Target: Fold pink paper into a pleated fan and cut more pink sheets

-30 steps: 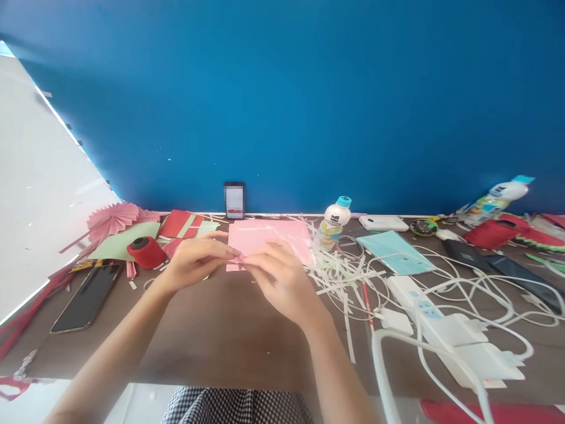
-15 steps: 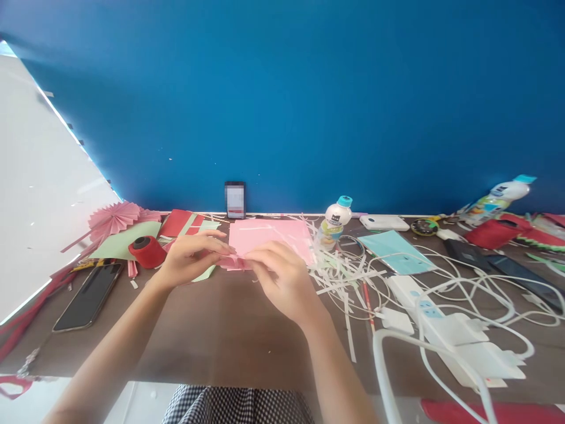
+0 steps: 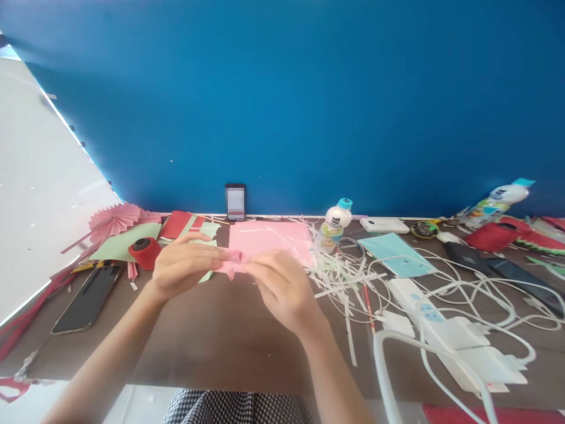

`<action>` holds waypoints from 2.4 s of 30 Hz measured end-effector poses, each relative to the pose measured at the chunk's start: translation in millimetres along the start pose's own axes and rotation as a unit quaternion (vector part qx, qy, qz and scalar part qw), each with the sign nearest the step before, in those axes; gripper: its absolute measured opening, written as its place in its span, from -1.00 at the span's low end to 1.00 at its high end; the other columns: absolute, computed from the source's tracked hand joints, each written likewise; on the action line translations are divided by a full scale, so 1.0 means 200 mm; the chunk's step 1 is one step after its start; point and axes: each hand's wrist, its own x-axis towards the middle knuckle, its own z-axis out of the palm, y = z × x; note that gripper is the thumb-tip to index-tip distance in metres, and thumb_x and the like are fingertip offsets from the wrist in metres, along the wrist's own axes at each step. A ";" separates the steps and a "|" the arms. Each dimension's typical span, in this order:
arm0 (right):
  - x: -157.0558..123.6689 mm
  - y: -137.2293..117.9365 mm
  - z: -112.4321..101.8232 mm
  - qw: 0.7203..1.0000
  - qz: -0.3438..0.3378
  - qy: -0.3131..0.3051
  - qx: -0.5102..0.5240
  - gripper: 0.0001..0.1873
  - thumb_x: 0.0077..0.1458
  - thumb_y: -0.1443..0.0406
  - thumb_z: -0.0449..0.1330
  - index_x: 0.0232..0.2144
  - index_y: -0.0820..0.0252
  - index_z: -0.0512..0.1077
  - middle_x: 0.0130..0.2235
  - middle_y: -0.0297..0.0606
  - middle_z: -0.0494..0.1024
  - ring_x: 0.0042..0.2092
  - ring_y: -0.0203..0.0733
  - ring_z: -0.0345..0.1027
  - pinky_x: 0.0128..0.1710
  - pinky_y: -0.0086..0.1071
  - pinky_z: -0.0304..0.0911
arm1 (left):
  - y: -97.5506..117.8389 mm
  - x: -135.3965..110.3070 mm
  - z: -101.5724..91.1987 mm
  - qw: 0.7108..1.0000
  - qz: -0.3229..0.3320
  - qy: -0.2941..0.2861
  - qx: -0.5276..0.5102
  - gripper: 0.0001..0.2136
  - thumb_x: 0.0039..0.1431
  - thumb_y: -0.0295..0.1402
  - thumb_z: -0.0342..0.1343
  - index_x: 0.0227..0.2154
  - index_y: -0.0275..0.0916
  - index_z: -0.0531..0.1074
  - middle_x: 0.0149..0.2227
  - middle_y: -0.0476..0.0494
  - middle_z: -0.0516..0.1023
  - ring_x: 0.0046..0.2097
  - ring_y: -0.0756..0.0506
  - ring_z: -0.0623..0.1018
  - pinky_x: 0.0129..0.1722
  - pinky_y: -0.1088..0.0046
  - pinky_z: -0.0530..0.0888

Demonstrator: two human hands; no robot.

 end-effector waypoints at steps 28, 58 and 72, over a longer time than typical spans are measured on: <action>-0.13 0.21 0.16 0.845 0.461 0.118 0.245 -0.75 -0.12 0.15 0.25 -0.51 0.24 0.38 -0.66 -0.38 0.45 -0.60 -0.26 0.39 -0.54 -0.42 0.37 | -0.12 -0.11 0.10 0.920 -0.299 0.243 0.075 -0.47 0.11 -0.29 0.02 0.12 -0.19 -0.03 0.06 -0.31 0.24 0.06 -0.14 0.32 0.00 0.22 0.29; -0.34 0.31 0.51 0.692 0.542 0.219 0.422 -0.62 -0.23 0.27 0.32 -0.28 0.20 0.38 -0.30 -0.27 0.50 -0.29 -0.22 0.42 -0.26 -0.32 0.36 | 0.01 -0.49 0.48 0.660 -0.612 0.129 -0.417 -0.65 0.02 -0.08 0.04 -0.57 -0.32 0.29 -0.64 0.09 0.11 -0.60 0.13 0.08 -0.59 0.53 0.01; -0.23 0.31 0.36 0.969 0.101 0.006 -0.224 -0.92 -0.04 0.30 0.18 -0.54 0.16 0.38 -0.28 -0.24 0.45 -0.17 -0.12 0.27 -0.12 -0.21 0.03 | -0.06 -0.54 0.35 0.815 -0.523 -0.042 -0.244 -0.70 0.07 -0.16 -0.03 -0.52 -0.33 0.36 -0.59 0.02 0.25 -0.50 0.05 0.21 -0.53 0.55 0.15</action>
